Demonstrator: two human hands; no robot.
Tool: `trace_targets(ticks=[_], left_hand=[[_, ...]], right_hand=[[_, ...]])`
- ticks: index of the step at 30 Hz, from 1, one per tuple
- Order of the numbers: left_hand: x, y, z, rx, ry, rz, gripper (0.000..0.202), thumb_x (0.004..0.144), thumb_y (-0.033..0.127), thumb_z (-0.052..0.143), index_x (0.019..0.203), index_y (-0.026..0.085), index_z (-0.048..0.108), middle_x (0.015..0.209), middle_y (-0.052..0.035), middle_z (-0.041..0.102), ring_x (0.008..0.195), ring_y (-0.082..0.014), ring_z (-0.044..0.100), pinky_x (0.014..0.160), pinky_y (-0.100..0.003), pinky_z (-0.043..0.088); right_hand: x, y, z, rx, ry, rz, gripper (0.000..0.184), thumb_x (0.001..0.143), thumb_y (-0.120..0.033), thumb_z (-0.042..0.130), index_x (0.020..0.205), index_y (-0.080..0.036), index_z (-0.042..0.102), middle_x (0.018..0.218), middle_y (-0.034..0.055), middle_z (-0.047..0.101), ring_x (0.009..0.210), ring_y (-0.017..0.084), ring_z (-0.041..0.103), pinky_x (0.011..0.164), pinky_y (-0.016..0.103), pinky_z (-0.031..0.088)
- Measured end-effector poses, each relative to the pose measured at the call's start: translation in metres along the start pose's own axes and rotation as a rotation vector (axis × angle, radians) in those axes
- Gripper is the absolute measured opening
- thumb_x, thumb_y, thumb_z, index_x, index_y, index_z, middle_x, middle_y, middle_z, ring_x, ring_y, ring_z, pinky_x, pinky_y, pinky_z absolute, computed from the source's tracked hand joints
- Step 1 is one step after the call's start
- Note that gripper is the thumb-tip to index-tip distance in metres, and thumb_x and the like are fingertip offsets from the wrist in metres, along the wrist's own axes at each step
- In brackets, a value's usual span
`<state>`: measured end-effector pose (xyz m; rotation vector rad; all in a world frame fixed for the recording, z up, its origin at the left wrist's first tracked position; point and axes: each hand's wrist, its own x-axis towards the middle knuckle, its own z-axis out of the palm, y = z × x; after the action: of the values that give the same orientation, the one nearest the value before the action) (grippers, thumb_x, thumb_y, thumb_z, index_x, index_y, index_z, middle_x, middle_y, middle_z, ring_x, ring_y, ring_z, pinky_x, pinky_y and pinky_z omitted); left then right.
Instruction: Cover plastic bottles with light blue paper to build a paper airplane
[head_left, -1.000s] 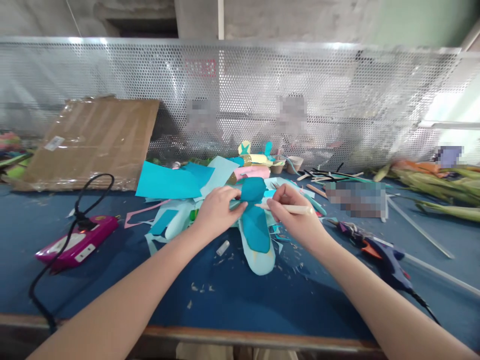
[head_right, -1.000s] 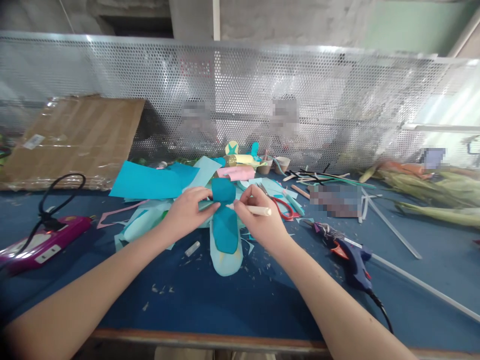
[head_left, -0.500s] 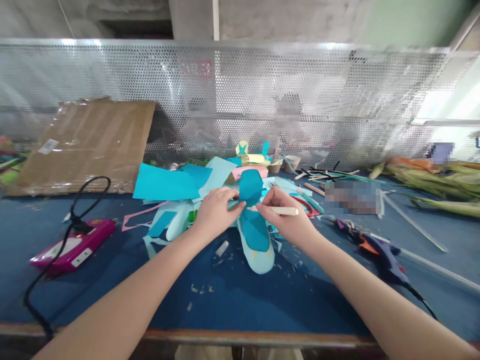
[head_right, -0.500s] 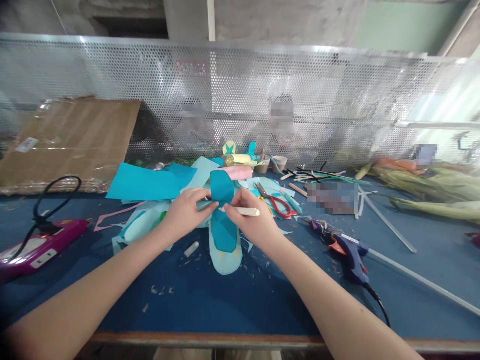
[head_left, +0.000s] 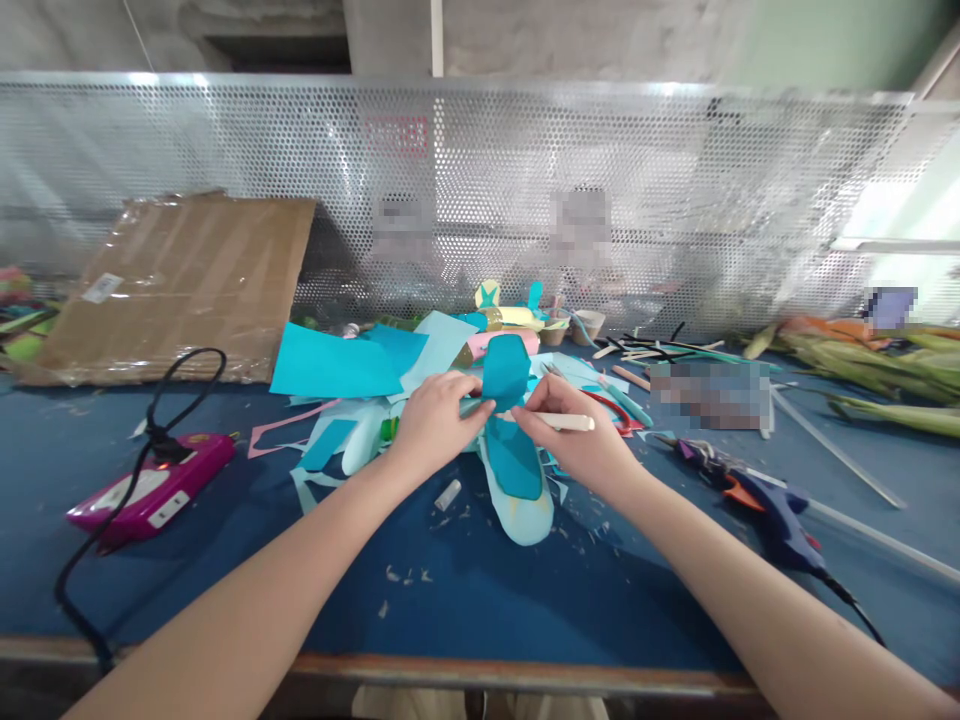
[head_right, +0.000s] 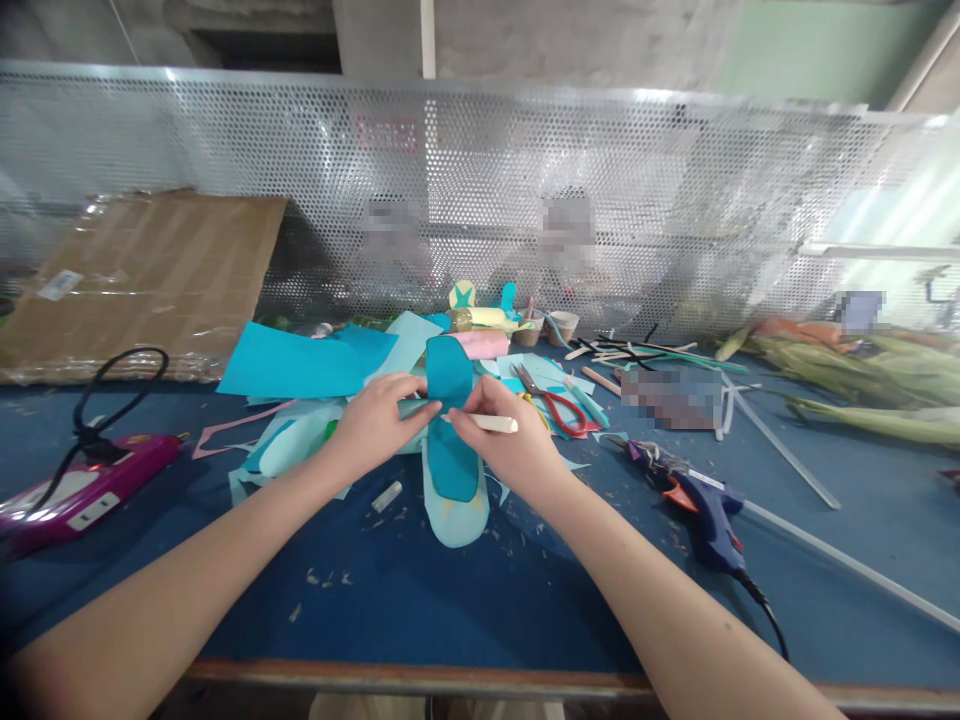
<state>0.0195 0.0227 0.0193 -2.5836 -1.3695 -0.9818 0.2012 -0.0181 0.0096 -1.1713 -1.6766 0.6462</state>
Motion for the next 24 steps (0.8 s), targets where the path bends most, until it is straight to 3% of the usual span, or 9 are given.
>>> trace_targets(ticks=[14, 24], left_hand=[[0.001, 0.004, -0.003, 0.009, -0.011, -0.021, 0.011, 0.085, 0.028, 0.064, 0.082, 0.019, 0.060, 0.088, -0.0058, 0.068, 0.089, -0.0253, 0.063, 0.078, -0.036, 0.048], [0.000, 0.004, -0.003, 0.026, -0.002, -0.030, 0.010, 0.085, 0.028, 0.065, 0.082, 0.020, 0.061, 0.089, -0.0047, 0.068, 0.090, -0.0243, 0.063, 0.077, -0.034, 0.048]], right_hand=[[0.003, -0.006, -0.014, -0.155, 0.150, 0.055, 0.020, 0.074, -0.032, 0.055, 0.064, -0.024, 0.039, 0.051, -0.0066, 0.043, 0.050, 0.012, 0.038, 0.051, 0.028, 0.031], [0.003, -0.010, -0.018, -0.194, 0.152, 0.094, 0.020, 0.074, -0.035, 0.051, 0.063, -0.024, 0.038, 0.050, -0.0068, 0.042, 0.050, 0.012, 0.037, 0.052, 0.028, 0.028]])
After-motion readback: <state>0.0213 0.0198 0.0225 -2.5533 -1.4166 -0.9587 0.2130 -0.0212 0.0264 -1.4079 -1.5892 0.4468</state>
